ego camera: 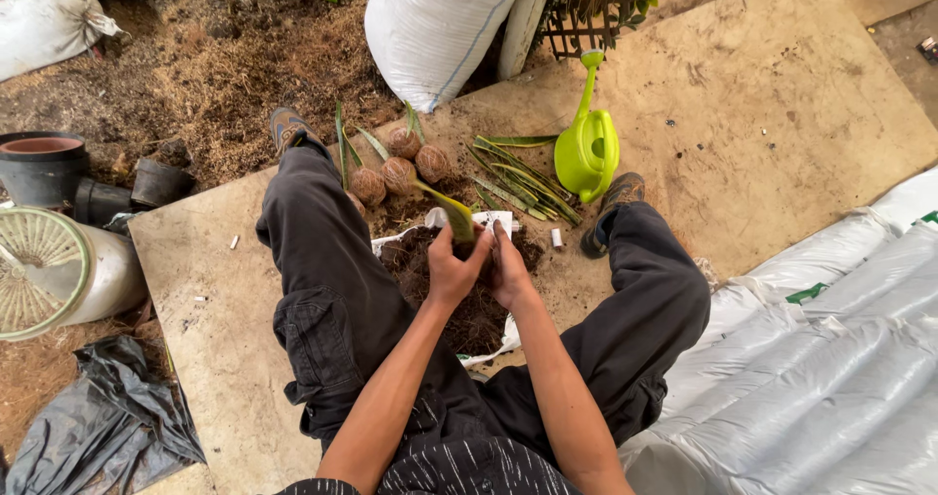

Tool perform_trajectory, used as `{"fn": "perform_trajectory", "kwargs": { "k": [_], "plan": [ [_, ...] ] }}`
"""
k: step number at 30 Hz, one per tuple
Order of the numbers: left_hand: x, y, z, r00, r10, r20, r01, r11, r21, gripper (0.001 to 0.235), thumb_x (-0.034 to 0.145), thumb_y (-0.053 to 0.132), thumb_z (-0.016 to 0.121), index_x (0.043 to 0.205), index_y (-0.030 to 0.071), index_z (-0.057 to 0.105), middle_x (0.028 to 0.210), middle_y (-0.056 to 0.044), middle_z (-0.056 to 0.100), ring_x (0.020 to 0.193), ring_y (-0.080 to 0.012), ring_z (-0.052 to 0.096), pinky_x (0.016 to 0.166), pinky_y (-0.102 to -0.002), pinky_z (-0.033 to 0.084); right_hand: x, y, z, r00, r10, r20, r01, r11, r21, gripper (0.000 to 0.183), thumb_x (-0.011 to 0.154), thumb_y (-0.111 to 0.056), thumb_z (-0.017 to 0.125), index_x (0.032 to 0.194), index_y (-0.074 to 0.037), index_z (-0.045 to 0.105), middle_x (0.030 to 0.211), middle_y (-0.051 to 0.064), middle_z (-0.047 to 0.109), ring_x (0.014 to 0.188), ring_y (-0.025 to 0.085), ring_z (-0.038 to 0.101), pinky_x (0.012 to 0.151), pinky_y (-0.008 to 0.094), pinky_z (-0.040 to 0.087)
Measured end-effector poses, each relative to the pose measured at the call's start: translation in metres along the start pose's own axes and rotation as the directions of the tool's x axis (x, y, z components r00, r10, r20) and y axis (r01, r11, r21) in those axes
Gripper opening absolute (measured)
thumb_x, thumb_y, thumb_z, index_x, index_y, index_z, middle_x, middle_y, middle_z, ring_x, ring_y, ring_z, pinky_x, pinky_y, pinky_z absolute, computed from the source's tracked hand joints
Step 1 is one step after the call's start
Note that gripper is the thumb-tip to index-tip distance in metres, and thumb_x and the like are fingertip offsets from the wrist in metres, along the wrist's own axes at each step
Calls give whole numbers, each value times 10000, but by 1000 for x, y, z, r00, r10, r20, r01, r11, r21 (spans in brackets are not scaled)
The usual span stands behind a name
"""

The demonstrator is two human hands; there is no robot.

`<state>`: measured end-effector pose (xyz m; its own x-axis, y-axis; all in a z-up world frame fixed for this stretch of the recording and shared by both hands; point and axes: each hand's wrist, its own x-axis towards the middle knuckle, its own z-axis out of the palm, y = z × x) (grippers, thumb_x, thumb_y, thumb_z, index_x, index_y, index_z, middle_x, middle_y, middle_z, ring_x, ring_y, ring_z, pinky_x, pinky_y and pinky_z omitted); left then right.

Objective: The person sits on the ground and wraps a long leaf around a small plant cutting, then packs soil around the base to secure it. The person repeats this process with additional cuttings, handling each one individually.

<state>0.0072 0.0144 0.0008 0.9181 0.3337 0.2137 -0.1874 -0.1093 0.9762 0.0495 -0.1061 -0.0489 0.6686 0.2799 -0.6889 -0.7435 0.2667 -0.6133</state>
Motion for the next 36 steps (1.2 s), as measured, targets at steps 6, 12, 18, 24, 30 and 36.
{"fn": "perform_trajectory", "kwargs": {
  "k": [6,12,18,24,30,36],
  "plan": [
    [-4,14,8,938,336,81,-345,905,249,264,828,178,809,1022,31,706,1015,-108,734,948,-270,712,876,-402,555,29,26,-24,997,-72,2,68,948,310,336,1055,-349,412,1228,-105,565,1180,124,637,1067,244,661,929,415,604],
    [-9,9,11,954,298,20,-294,923,247,164,798,116,783,897,34,680,916,-118,720,881,-295,695,809,-392,544,64,63,-35,987,-155,-42,158,894,419,332,1087,-321,426,1196,-50,584,1118,124,645,1002,266,666,869,430,585],
    [1,12,5,971,241,-5,-236,955,179,122,806,79,757,869,15,674,878,-126,706,826,-296,686,760,-381,540,39,43,-14,992,-98,80,64,935,349,368,1027,-437,482,1195,-139,620,1110,44,690,1035,201,670,906,389,573],
    [-2,15,-1,970,245,12,-243,953,180,126,844,92,750,906,12,674,912,-127,709,883,-305,690,819,-391,545,19,13,-1,989,100,111,-119,974,190,408,1020,-513,511,1183,-159,633,1068,37,687,995,185,669,872,386,566],
    [0,11,-3,980,188,66,-199,939,282,299,853,174,798,1105,40,709,1067,-126,731,1030,-312,674,920,-441,510,44,19,-14,991,-37,129,6,971,239,382,1039,-438,535,1199,-105,636,1079,70,705,1008,216,674,920,397,577],
    [-5,-4,10,985,172,-16,-163,956,246,346,783,188,834,1060,28,701,1058,-140,723,1009,-309,675,896,-429,529,67,53,-23,998,-57,-10,56,906,419,351,990,-427,478,1218,-173,559,1120,97,641,1034,257,647,906,439,582]
  ]
}}
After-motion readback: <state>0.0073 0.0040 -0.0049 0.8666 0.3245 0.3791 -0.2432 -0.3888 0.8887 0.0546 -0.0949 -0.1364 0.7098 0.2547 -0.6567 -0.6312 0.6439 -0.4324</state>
